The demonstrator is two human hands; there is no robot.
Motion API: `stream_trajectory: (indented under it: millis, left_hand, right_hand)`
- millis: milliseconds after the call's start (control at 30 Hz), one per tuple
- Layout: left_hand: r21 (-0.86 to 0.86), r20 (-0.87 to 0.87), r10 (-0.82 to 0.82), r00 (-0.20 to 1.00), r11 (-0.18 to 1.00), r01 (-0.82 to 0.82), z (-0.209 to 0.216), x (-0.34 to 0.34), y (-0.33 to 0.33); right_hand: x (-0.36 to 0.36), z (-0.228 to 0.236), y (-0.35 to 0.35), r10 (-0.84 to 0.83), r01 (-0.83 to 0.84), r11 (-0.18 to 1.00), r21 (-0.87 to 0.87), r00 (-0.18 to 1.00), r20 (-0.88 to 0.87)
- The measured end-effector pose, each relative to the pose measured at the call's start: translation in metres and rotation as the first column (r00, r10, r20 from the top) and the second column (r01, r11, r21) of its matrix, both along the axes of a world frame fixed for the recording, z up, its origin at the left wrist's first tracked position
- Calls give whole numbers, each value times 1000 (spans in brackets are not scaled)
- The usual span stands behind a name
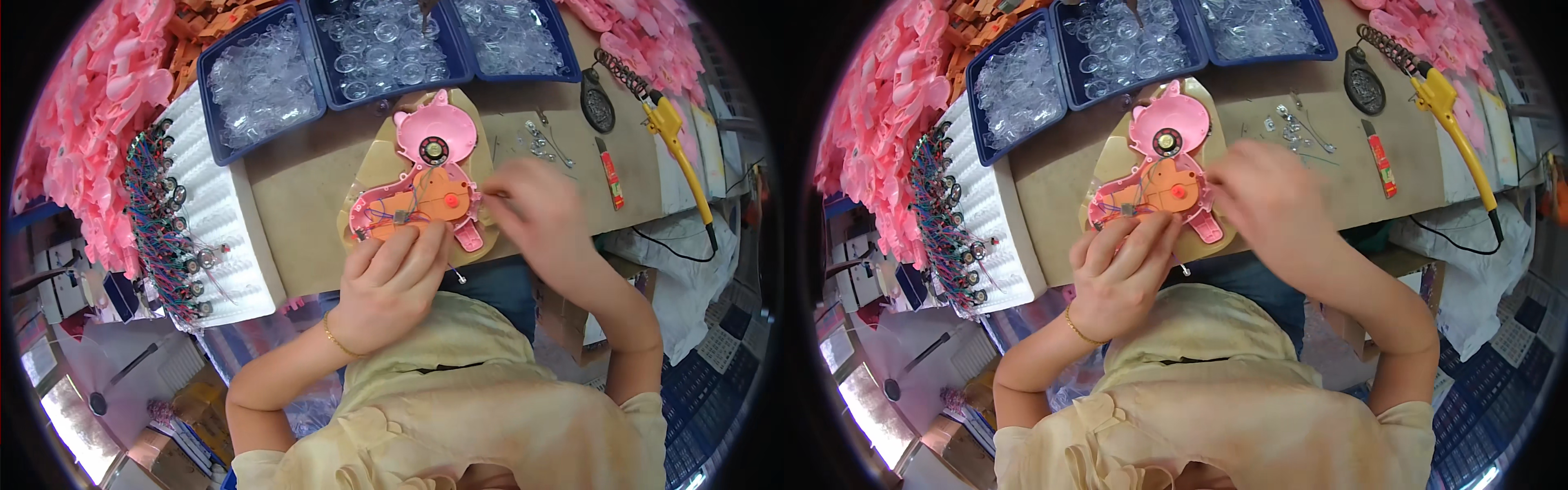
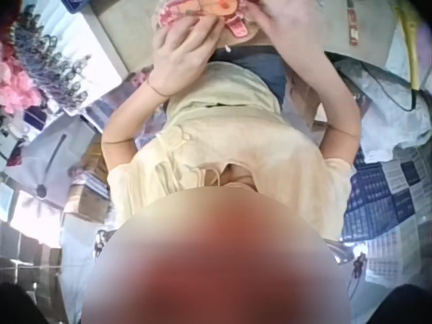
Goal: Assembling a pink toy unicorn by attaching parts and wiring using a glue gun and specialized tools.
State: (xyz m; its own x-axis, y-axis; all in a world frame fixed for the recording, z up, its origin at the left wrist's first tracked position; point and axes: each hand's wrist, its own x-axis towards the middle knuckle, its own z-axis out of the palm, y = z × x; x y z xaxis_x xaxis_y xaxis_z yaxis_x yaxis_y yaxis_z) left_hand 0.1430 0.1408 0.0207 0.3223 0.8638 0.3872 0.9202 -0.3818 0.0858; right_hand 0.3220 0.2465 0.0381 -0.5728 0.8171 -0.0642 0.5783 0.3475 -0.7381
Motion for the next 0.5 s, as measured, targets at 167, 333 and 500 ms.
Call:
stream_trajectory:
  millis: [167, 333, 500]
  left_hand:
    - [25, 3, -61, 998, 998, 61, -2, -2, 5]
    - [46, 81, -113, 990, 993, 110, -6, -2, 6]
    - [40, 96, -74, 993, 997, 70, -8, 2, 8]
  right_hand:
    - [-1, -11, 10, 246, -247, 916, 316, 968, 42]
    - [3, -4, 14, 208, -206, 971, 119, 978, 2]
    - [-3, -5, 6, 154, -160, 958, 237, 987, 44]
